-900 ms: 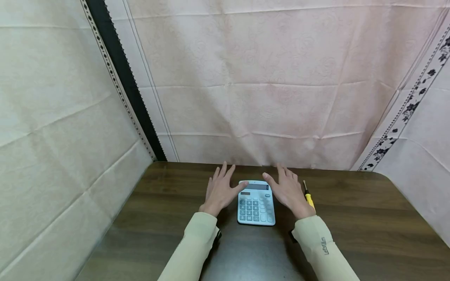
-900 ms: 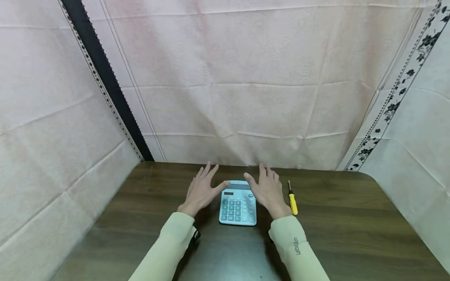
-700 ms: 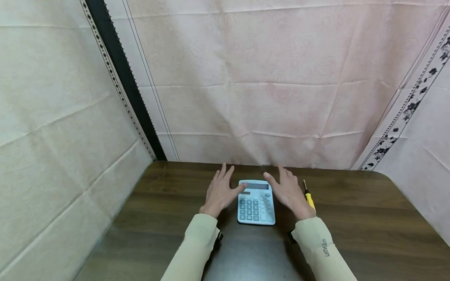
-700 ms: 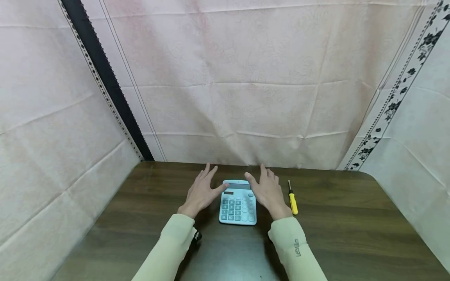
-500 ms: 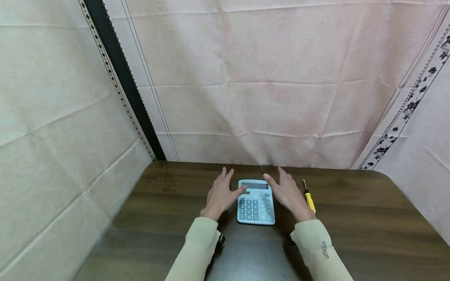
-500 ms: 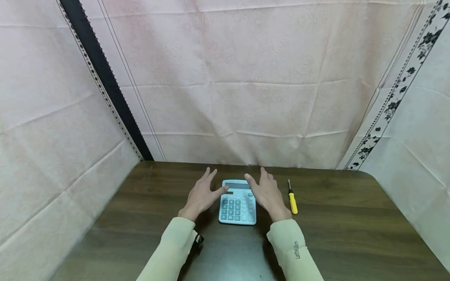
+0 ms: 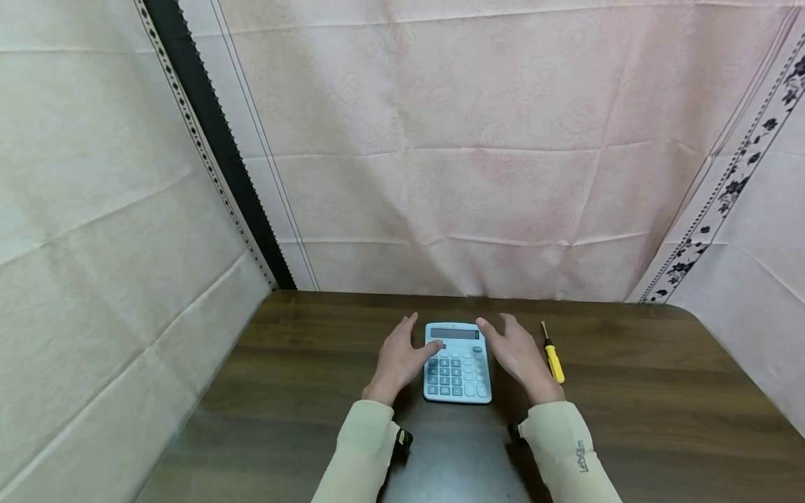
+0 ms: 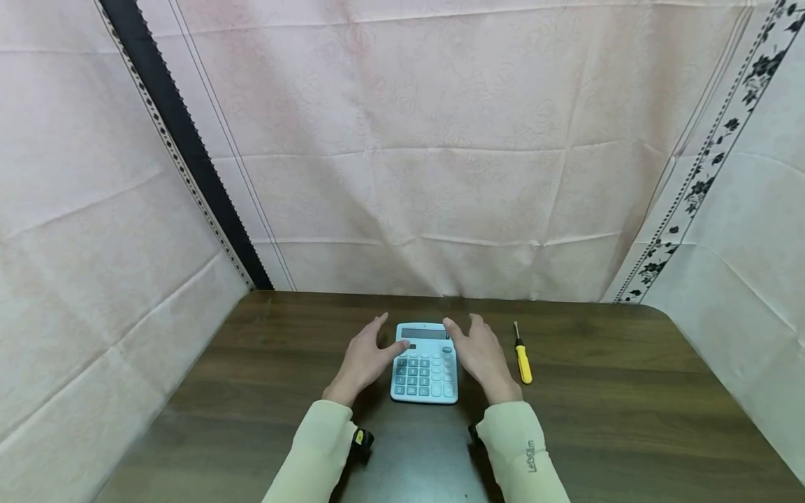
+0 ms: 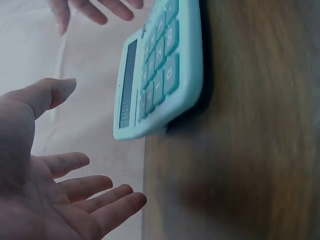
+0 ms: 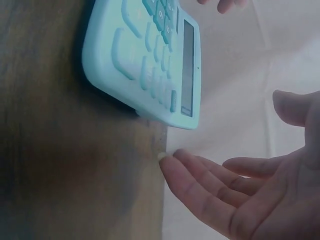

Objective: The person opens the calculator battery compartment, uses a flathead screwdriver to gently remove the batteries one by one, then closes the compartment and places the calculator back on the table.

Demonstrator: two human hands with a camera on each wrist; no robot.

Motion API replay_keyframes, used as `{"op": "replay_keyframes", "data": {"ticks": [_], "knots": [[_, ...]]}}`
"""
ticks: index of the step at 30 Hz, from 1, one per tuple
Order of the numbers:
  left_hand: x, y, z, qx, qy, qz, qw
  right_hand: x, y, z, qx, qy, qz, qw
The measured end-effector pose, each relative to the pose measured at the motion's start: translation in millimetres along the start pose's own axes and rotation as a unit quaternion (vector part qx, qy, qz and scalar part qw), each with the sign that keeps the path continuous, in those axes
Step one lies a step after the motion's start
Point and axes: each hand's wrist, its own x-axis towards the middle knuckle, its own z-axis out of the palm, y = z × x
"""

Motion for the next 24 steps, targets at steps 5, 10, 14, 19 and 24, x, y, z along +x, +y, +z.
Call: {"op": "replay_keyframes", "data": {"ticks": [5, 10, 14, 19, 24], "knots": [[-1.1, -1.1, 5.4, -0.042, -0.008, -0.021, 0.9989, -1, 6, 3, 0.035, -0.012, 0.022, 0.999], [-2.8, -2.1, 7.7, -0.076, -0.011, -0.032, 0.9965, 1, 12, 9, 0.048, -0.021, 0.039, 0.998], [-4.4, -3.1, 6.4, -0.097, -0.011, -0.037, 0.9945, 3, 14, 13, 0.052, -0.027, 0.041, 0.997], [-4.1, -4.5, 6.2, -0.106, -0.005, -0.048, 0.9933, 3, 17, 15, 0.058, -0.034, 0.047, 0.997], [-3.6, -5.8, 6.8, -0.102, -0.004, -0.048, 0.9936, 3, 18, 17, 0.067, -0.034, 0.046, 0.996]]}}
